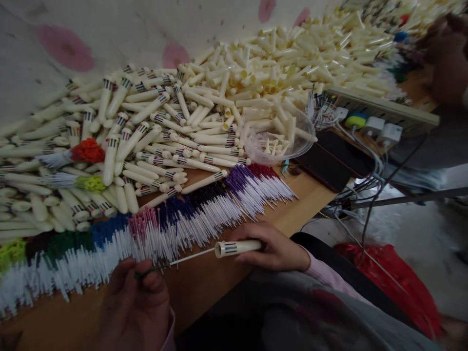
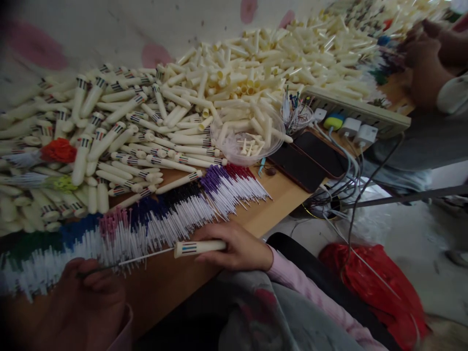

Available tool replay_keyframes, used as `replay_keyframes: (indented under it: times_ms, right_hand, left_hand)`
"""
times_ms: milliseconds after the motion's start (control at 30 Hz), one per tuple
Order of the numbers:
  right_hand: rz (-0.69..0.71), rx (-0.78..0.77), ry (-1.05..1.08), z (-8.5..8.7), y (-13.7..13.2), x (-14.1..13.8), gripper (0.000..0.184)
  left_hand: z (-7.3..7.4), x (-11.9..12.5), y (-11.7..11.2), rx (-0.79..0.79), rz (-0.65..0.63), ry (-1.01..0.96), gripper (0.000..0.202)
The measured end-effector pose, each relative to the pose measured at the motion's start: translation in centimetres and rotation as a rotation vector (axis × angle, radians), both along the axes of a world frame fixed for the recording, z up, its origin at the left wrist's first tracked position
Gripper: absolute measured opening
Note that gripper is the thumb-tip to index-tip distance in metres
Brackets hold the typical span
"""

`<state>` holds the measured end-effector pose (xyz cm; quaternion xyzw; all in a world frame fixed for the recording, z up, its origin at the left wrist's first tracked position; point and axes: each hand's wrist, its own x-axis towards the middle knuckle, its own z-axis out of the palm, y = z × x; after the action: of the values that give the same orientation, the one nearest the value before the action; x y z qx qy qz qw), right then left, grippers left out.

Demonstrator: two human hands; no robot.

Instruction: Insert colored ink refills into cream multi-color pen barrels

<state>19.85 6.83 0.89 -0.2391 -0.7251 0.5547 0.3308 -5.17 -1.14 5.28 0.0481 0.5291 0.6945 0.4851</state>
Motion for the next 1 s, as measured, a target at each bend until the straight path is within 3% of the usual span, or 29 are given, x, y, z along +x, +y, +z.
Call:
replay_keyframes:
  times_ms: [333, 600, 1000]
  right_hand:
    - [-0.016, 0.076, -0.024, -0.2, 0.0, -0.2, 0.024]
    - [-0.011, 0.122, -0.013, -0.2, 0.1, -0.3, 0.023]
    - [0.029, 0.132, -0.050, -0.2, 0.3, -0.2, 0.028]
  left_hand:
    - [-1.0, 0.9, 0.1, 0.009, -0.019, 0.110, 0.029]
    - [0.5, 3.5, 1.0, -0.112, 0.043, 0.090, 0.042]
    - [1.2, 3.8, 1.2, -0.191, 0.025, 0.093, 0.046]
